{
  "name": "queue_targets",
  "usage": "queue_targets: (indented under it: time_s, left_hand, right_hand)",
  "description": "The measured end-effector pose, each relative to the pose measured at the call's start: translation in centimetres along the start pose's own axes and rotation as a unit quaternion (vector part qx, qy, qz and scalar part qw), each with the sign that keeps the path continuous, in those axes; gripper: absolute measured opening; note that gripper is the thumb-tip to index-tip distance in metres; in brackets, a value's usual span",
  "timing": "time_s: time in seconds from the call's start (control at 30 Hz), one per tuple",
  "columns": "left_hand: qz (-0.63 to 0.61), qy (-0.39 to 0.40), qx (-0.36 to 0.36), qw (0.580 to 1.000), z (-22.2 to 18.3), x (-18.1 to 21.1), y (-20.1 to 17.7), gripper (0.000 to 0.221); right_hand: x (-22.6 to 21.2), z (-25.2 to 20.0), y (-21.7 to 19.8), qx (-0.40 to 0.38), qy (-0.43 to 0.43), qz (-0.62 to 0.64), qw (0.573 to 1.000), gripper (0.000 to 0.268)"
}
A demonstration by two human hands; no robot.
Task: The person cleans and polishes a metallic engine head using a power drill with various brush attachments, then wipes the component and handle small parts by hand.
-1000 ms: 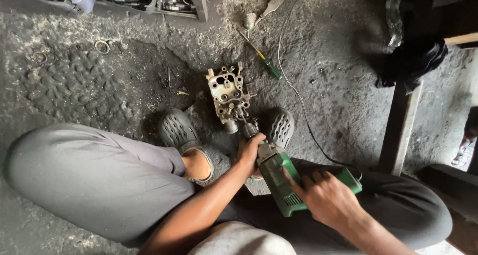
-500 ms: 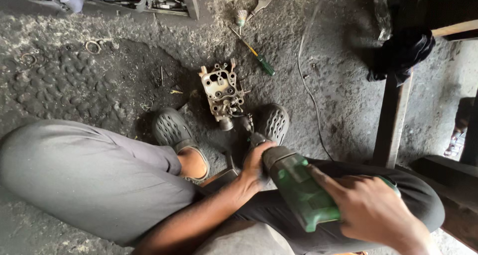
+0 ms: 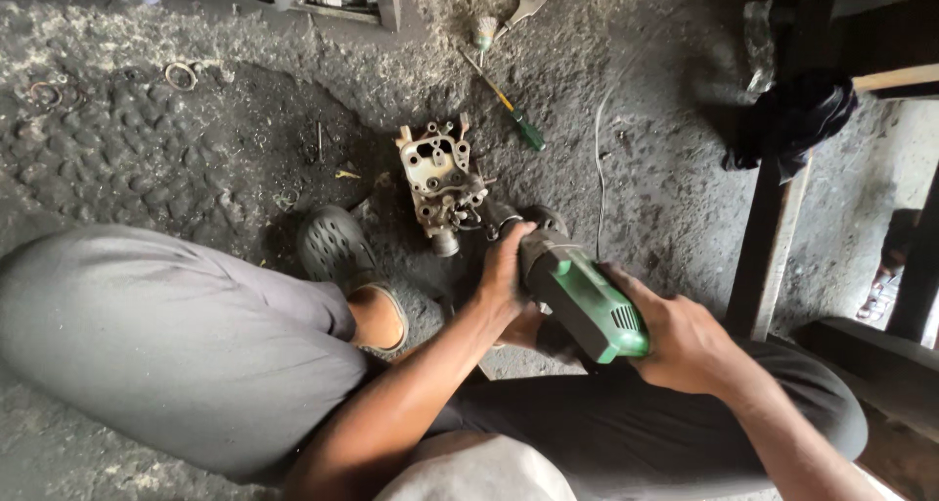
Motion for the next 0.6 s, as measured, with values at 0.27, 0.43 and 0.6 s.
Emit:
queue_targets:
  time_s: [0.27, 0.43, 0.6]
  left_hand:
    - [-0.041, 0.020, 0.019, 0.999, 0.4, 0.8, -0.4, 0.040]
    - [-0.060, 0.037, 0.006, 0.998, 0.8, 0.8, 0.7, 0.035]
    - [0.010, 0.016, 0.064, 0.998, 0.6, -0.4, 0.5, 0.036]
  right_hand:
    - [0.5, 1.5, -1.0, -0.030, -0.011, 0.044, 0.999, 0.109]
    - [1.6, 1.5, -1.5, -0.045, 0.042, 0.064, 0.996, 0.108]
    - [3.2, 0.9, -1.6, -0.056, 0.082, 0.069, 0.993, 0.111]
Point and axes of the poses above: each hand's wrist, its own z-axis towards the middle knuckle, its own y-axis out of the palm, x = y × z, the point moved 8 cm from there along z, towards the middle knuckle, and after that the axes turned 3 degrees about -y, right-handed, at the moved point
